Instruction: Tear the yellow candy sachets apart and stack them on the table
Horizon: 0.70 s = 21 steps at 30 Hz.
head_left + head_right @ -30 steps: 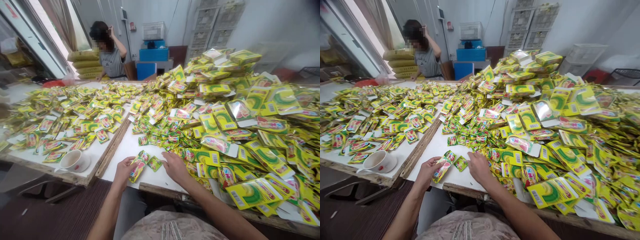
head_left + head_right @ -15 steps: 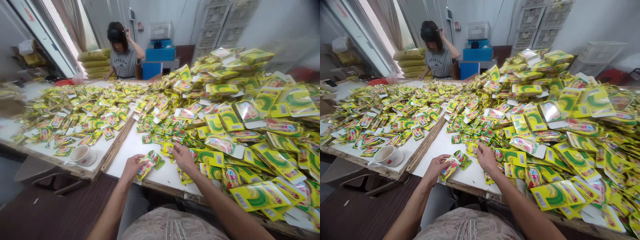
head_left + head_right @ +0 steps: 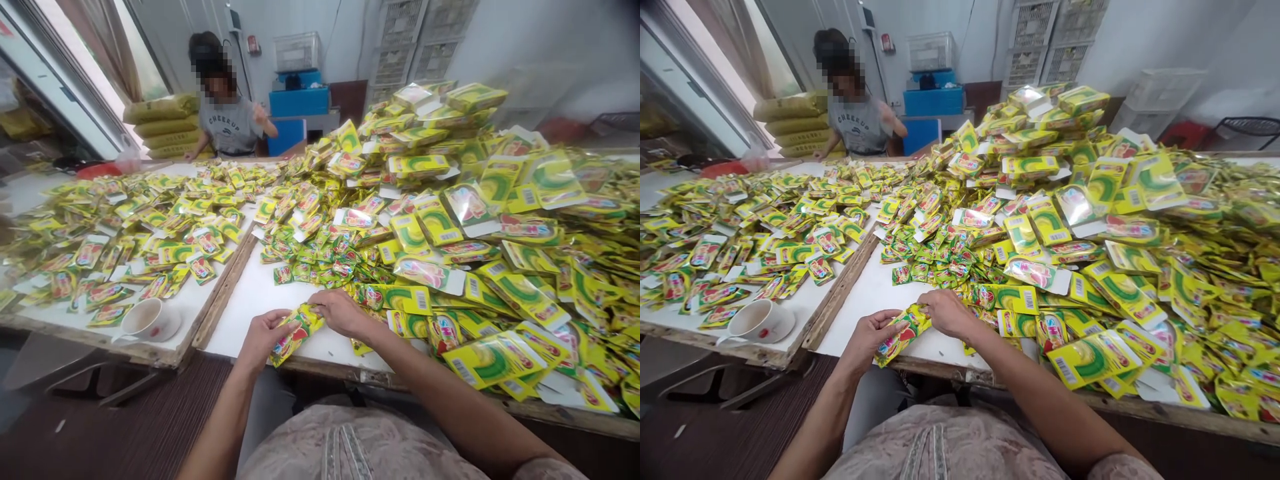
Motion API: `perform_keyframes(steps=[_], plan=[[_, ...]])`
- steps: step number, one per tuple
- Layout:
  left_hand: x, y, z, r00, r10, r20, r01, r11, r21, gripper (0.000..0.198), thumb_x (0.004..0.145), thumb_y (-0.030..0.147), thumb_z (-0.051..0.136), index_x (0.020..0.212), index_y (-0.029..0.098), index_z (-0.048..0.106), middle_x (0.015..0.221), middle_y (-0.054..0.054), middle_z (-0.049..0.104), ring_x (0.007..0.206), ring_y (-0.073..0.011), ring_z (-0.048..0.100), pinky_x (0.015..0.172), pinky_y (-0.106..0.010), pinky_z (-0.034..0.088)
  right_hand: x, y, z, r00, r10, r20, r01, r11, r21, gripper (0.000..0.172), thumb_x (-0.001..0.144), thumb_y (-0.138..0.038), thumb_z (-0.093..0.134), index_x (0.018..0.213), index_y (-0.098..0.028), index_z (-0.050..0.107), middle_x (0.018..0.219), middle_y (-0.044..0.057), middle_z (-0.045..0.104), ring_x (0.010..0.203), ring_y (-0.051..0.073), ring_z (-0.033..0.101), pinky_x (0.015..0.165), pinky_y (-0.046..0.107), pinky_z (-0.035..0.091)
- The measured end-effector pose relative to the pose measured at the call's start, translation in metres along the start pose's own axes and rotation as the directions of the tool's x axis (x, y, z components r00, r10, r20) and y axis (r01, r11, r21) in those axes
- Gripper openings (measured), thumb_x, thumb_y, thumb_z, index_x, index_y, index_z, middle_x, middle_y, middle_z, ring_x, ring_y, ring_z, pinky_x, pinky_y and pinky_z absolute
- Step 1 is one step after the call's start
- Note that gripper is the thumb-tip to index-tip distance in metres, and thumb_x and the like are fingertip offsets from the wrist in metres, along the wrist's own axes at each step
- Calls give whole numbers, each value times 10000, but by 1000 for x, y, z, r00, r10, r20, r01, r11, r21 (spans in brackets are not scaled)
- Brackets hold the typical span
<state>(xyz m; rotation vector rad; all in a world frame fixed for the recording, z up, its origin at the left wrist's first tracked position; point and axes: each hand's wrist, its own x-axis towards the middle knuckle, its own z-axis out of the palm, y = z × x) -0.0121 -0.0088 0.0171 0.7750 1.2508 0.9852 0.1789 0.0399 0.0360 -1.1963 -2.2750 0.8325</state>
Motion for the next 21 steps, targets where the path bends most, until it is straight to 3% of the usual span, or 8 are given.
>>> perform_keyframes(steps=[5,10,15,21], plan=[[0,1,-2,1000,-14,-25,13,999,-51,426,478,261,844,839,120,670,701,-34,733,566,-137,657,573,-219,519,-1,-2,2,992,125,-24,-116,962,248,136,750,-233,613,849,-152,661,602,-31,515,556,98,425,532,204,299],[-5,3,-6,999,-19,50,23,997,-72,433,461,261,848,837,116,689,713,-49,734,579,-149,661,582,-229,517,-1,-8,0,986,168,-7,-164,971,171,128,666,-194,695,787,-151,689,542,-55,458,528,86,389,525,211,281],[-1,0,-3,999,8,43,-5,998,-60,415,456,282,846,809,115,705,679,-47,728,589,-163,663,600,-244,517,4,-15,4,992,123,20,-124,988,95,120,652,-127,676,761,-175,692,566,-46,501,546,91,431,548,218,295],[3,-1,0,999,39,-14,-39,998,-44,416,471,294,839,829,128,708,727,-45,736,620,-163,667,628,-248,518,2,-15,15,956,279,-86,-235,910,341,264,601,-155,700,835,-183,582,603,-70,496,562,97,465,549,214,357]])
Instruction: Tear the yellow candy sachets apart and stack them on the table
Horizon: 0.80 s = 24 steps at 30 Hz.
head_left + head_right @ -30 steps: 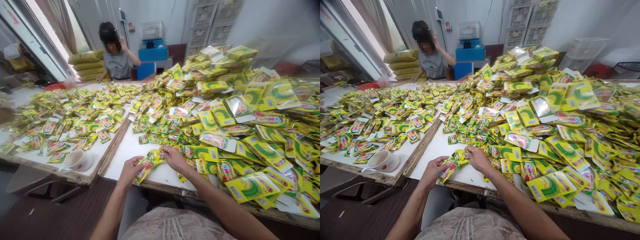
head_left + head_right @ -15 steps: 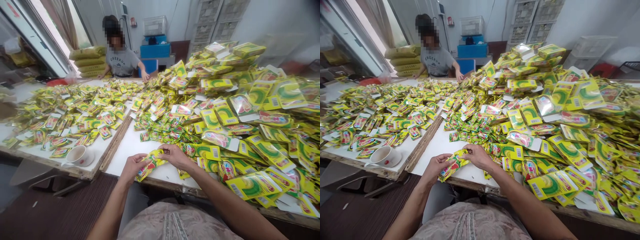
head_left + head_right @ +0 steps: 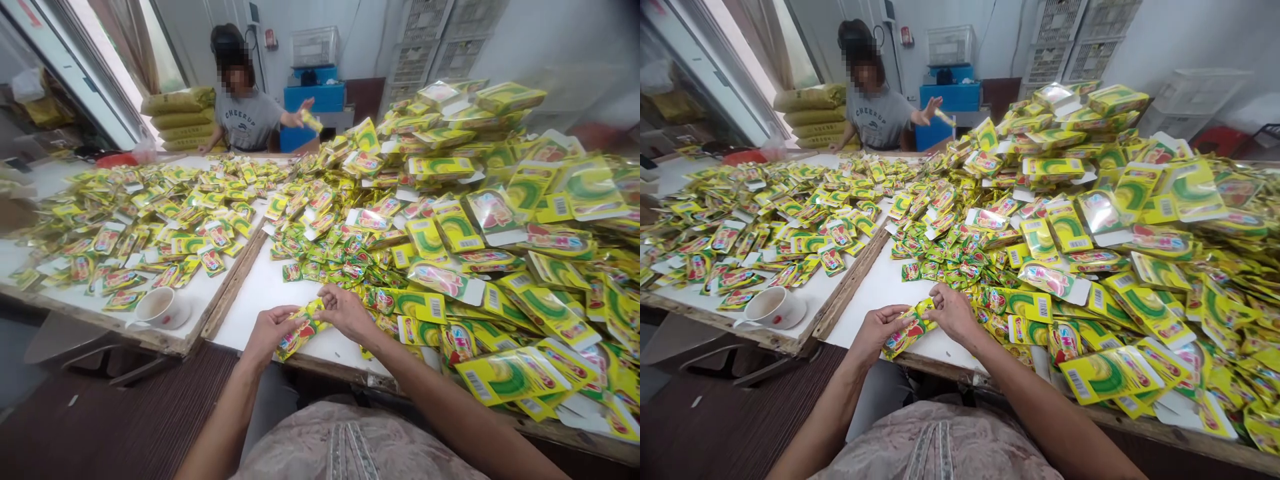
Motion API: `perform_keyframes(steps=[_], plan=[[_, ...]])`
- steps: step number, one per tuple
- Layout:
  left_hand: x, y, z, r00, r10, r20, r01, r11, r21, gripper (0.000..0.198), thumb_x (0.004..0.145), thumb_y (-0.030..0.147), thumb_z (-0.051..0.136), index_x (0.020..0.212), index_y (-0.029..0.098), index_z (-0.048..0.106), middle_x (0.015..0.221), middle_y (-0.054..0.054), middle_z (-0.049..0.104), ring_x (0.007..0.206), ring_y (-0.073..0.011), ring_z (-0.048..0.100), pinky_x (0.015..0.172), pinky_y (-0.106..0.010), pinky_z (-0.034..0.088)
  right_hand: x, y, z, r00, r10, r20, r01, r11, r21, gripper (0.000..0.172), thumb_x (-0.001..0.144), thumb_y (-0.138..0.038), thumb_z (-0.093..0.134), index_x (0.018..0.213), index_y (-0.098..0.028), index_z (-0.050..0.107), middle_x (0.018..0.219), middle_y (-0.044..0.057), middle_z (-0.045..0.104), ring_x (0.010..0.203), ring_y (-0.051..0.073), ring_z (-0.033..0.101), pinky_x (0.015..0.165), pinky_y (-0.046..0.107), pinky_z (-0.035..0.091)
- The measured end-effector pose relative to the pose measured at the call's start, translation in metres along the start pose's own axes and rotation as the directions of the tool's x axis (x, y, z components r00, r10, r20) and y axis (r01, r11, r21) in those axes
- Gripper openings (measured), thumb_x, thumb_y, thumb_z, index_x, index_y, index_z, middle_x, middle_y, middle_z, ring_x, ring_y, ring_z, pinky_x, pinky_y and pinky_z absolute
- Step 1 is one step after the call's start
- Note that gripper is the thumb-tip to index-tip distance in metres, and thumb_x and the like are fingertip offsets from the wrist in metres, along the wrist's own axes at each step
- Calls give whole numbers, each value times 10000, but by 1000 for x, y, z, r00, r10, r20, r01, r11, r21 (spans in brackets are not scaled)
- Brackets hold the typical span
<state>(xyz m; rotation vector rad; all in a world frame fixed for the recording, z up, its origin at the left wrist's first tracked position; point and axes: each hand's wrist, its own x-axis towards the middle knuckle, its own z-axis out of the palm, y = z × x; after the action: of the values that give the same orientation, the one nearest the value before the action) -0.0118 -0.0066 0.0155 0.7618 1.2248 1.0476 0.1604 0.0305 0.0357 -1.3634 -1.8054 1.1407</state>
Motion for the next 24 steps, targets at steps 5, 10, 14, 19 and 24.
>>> perform_keyframes(steps=[5,10,14,19,24], plan=[[-1,1,0,1000,2,15,-2,1000,-17,370,506,308,825,810,132,709,709,-41,734,602,-149,660,617,-234,515,-6,-2,2,998,61,-15,-60,997,46,289,610,-167,659,868,-207,533,603,-59,567,572,120,519,579,239,386],[-1,0,0,1000,15,19,-15,1000,-20,347,525,310,816,805,135,710,709,-41,733,606,-150,660,620,-235,513,-7,0,1,992,89,92,-108,966,233,368,622,-175,616,960,-207,475,595,-56,594,547,117,524,565,235,394],[0,3,3,999,-17,37,16,1000,12,357,496,306,826,782,129,707,688,-38,727,594,-153,657,617,-241,507,-6,5,3,968,72,240,-159,917,366,385,624,-139,556,982,-215,438,557,-84,546,515,99,484,547,222,382],[-1,11,4,990,-102,96,100,995,31,375,463,297,835,763,120,697,647,-38,714,561,-153,639,592,-245,490,-9,4,1,920,-28,390,-196,831,520,438,645,-137,509,1062,-221,399,551,-105,499,487,79,442,527,198,343],[-9,11,11,970,-105,219,75,987,139,443,566,360,781,944,153,674,779,-43,723,685,-182,652,646,-255,479,-17,-4,-4,928,40,370,-264,771,580,513,646,-120,530,1127,-216,380,710,-46,598,618,98,545,598,214,403]])
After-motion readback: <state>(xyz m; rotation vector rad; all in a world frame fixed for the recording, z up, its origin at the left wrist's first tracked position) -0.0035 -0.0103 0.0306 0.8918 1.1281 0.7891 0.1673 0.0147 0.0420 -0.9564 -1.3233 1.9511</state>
